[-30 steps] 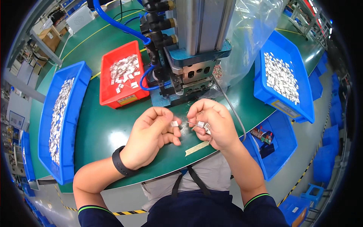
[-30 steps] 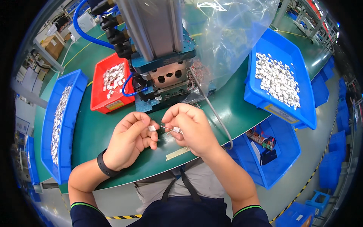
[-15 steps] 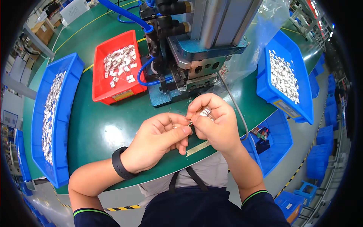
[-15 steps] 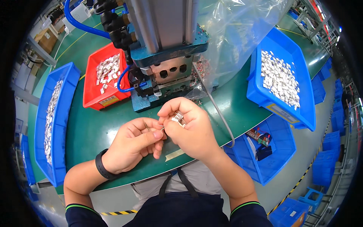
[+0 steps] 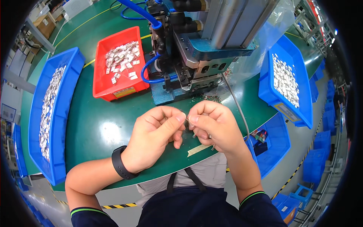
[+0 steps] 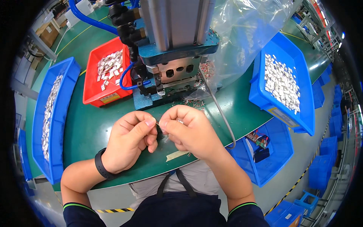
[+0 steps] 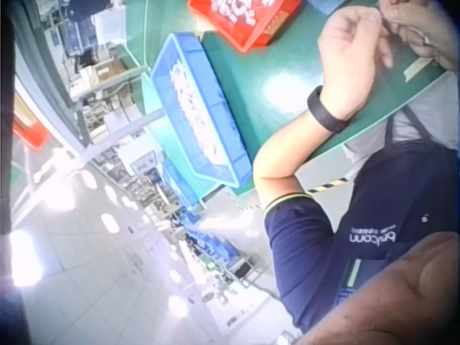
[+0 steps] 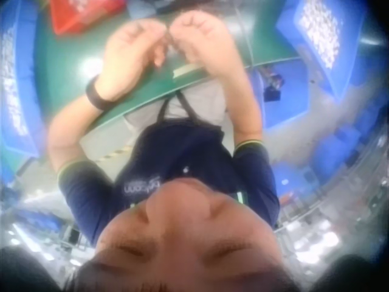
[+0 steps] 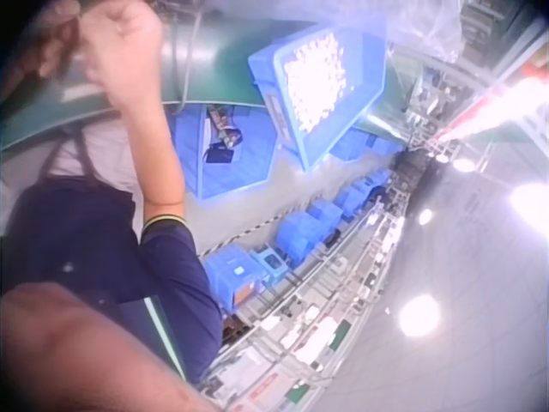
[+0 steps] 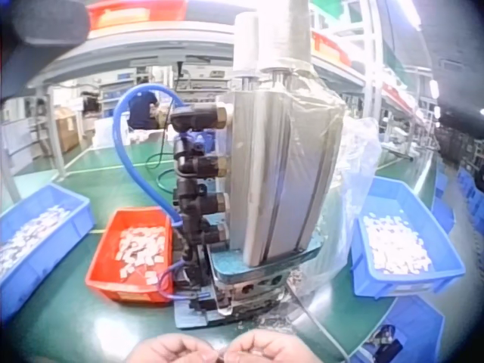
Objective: The person inserts small white rectangular components into a vertical press machine at a workstation. They pick components from a red bin and the table surface, place them into the machine, and then remove the processed items, placing them into a blue bin. The person repeats this cycle continuously throughout the clip.
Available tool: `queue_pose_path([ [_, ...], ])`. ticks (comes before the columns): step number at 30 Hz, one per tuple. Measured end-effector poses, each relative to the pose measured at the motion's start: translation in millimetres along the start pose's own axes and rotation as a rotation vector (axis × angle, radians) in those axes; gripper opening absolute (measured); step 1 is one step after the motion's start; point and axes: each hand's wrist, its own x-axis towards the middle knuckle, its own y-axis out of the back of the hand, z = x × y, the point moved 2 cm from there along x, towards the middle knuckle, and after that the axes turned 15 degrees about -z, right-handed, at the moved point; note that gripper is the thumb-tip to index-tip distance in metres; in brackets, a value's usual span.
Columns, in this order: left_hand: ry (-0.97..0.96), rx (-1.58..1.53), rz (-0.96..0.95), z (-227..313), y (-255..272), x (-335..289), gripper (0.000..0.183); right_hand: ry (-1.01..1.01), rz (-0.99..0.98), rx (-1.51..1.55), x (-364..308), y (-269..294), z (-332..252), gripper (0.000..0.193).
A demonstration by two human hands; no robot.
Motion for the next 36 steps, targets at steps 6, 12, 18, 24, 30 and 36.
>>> queue_pose_path([
  [6, -0.092, 0.017, 0.029, -2.5, 2.3, -1.2, 0.021, -0.071, -0.024, -0.020, -1.4, -5.8, -4.7, 0.013],
  [12, -0.077, 0.063, 0.002, 1.2, -1.4, -1.3, 0.014, -0.047, -0.044, -0.034, -2.5, -4.0, -1.8, 0.016],
  [18, -0.075, 0.034, -0.015, 0.8, -1.1, -0.5, 0.016, -0.083, -0.055, -0.041, -2.7, -3.8, -2.9, 0.022],
  [24, -0.083, 0.056, -0.016, -0.2, 0.0, -0.1, 0.015, -0.092, -0.052, -0.009, -2.8, -3.6, -3.4, 0.022],
  [30, -0.107, 0.080, -0.002, -1.3, 1.8, -0.1, 0.018, -0.093, -0.075, -0.078, -3.7, -2.2, -1.0, 0.021],
  [36, -0.061, 0.019, -0.006, -0.7, 2.8, -0.3, 0.014, -0.040, -0.062, -0.096, -4.4, -4.3, -1.3, 0.020],
])
